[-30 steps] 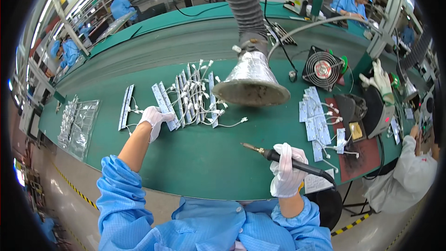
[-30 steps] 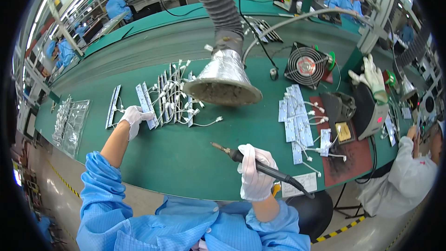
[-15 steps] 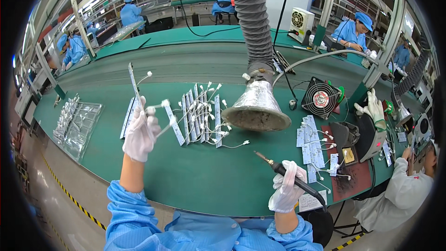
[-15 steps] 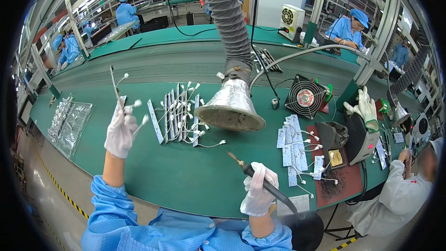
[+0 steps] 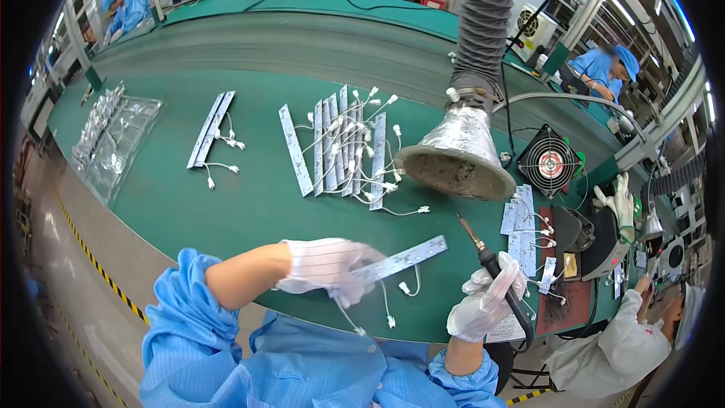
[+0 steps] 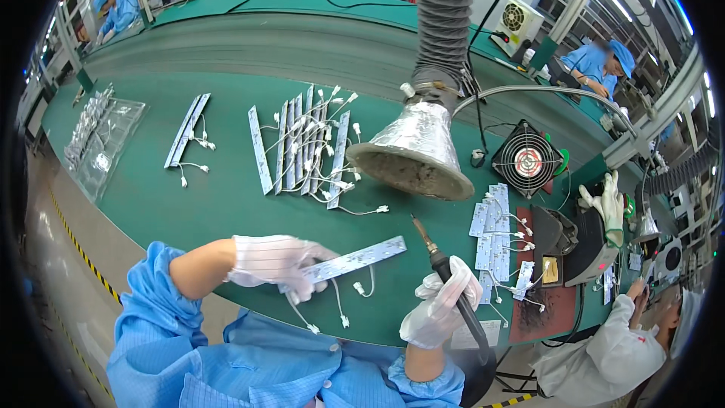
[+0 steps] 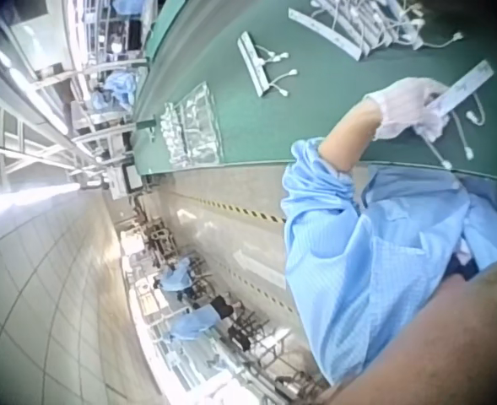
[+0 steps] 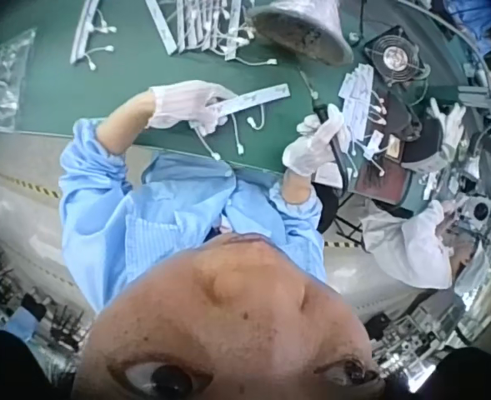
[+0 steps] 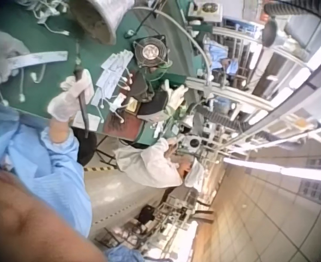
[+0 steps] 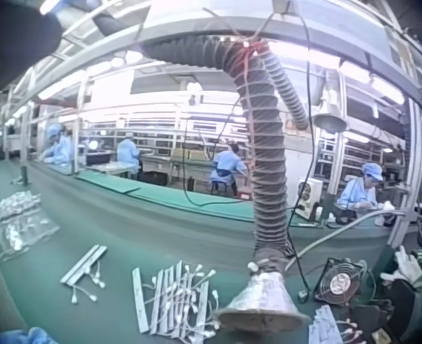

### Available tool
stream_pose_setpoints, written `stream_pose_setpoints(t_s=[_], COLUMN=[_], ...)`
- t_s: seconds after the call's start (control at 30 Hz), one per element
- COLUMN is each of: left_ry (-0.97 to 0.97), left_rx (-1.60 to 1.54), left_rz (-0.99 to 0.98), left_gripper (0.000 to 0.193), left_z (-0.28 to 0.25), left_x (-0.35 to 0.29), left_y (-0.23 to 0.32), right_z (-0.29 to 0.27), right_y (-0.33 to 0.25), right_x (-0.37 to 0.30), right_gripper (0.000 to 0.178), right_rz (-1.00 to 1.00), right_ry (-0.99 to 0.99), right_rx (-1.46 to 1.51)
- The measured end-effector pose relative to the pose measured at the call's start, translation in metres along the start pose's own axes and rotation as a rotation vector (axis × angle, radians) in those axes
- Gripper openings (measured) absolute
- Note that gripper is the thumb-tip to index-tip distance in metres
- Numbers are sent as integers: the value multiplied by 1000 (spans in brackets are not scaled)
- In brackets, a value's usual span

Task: Soldering electrical components onto long circuit board strips at an assembly station.

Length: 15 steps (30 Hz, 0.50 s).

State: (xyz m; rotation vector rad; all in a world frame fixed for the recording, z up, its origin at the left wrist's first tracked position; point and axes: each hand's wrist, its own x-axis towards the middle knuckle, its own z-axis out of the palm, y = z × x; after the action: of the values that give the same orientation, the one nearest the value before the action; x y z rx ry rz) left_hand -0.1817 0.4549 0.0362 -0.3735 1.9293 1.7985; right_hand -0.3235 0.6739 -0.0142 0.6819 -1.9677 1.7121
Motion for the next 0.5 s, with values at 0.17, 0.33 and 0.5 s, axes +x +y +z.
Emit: stream_pose_setpoints(t_s=[0.17, 0.33, 0.5], left_ry=[150, 309, 437], left_rx=[-147, 60, 174], left_rz=[3, 70, 211], left_gripper=[39, 34, 27], left_z=[8, 18, 22], left_x=[26, 38, 38], left_y=[12, -2, -12], right_z=[-4, -7, -10], right_y=[3, 2, 3], right_x=[11, 5, -3], right_gripper=[32, 27, 27], right_rz=[-668, -833, -936], right_ry=[-18, -80, -243], right_rx=[-562, -673, -576])
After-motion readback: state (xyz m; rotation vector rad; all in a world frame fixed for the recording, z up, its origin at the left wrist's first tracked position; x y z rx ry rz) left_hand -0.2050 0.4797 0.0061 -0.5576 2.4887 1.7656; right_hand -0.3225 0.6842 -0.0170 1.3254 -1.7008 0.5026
